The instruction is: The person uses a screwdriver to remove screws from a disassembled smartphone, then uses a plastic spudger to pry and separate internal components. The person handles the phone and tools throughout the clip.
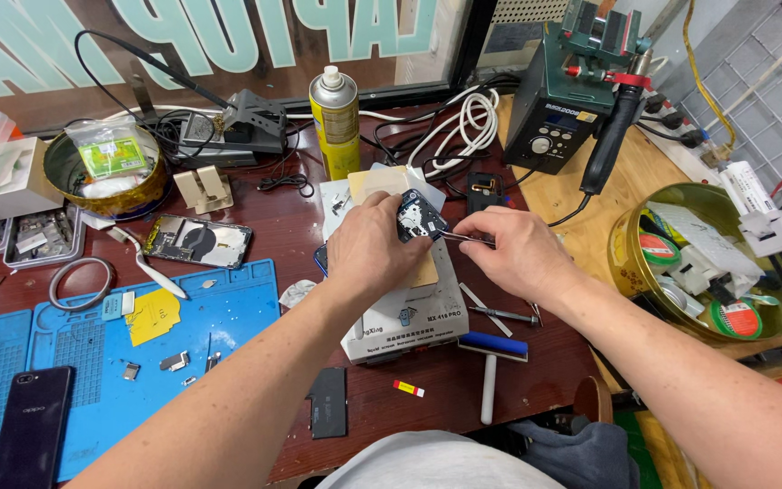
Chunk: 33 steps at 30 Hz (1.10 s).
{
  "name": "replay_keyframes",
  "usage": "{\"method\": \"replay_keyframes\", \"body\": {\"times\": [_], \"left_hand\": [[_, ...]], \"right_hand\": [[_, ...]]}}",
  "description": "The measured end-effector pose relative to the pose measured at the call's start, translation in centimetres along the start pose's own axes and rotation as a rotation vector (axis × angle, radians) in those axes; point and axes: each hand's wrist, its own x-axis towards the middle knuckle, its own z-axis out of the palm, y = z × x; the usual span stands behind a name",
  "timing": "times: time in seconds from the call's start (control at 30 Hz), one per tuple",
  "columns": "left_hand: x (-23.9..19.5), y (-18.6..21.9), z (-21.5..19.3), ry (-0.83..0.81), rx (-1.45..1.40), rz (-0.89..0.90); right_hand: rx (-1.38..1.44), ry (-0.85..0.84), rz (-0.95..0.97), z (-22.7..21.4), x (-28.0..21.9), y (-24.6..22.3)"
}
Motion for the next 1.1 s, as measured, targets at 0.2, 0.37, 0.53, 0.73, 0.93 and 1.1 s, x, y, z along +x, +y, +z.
{"method": "replay_keyframes", "body": {"times": [0.2,0.37,0.53,0.73,0.93,1.1], "left_hand": [[-0.1,0.0,0.2,0.046,0.006,0.025],[-0.2,0.3,-0.1,-0.008,0.053,0.025],[-0.4,0.3,0.1,0.066,0.056,0.104],[-0.3,0.0,0.3,0.018,0.080,0.111],[-0.4,-0.1,0.5,0.023,0.091,0.128],[-0.2,-0.1,0.8,0.025,0.111,0.139]], "right_hand": [[0.054,0.061,0.019,0.8,-0.3,-0.7],[0.153,0.026,0.166,1.5,0.1,-1.1],[0.162,0.029,0.153,1.6,0.1,-0.9],[0.116,0.022,0.200,1.4,0.3,-1.0],[0.048,0.161,0.078,2.0,0.3,-1.0],[0.200,0.109,0.064,2.4,0.7,0.6]]}}
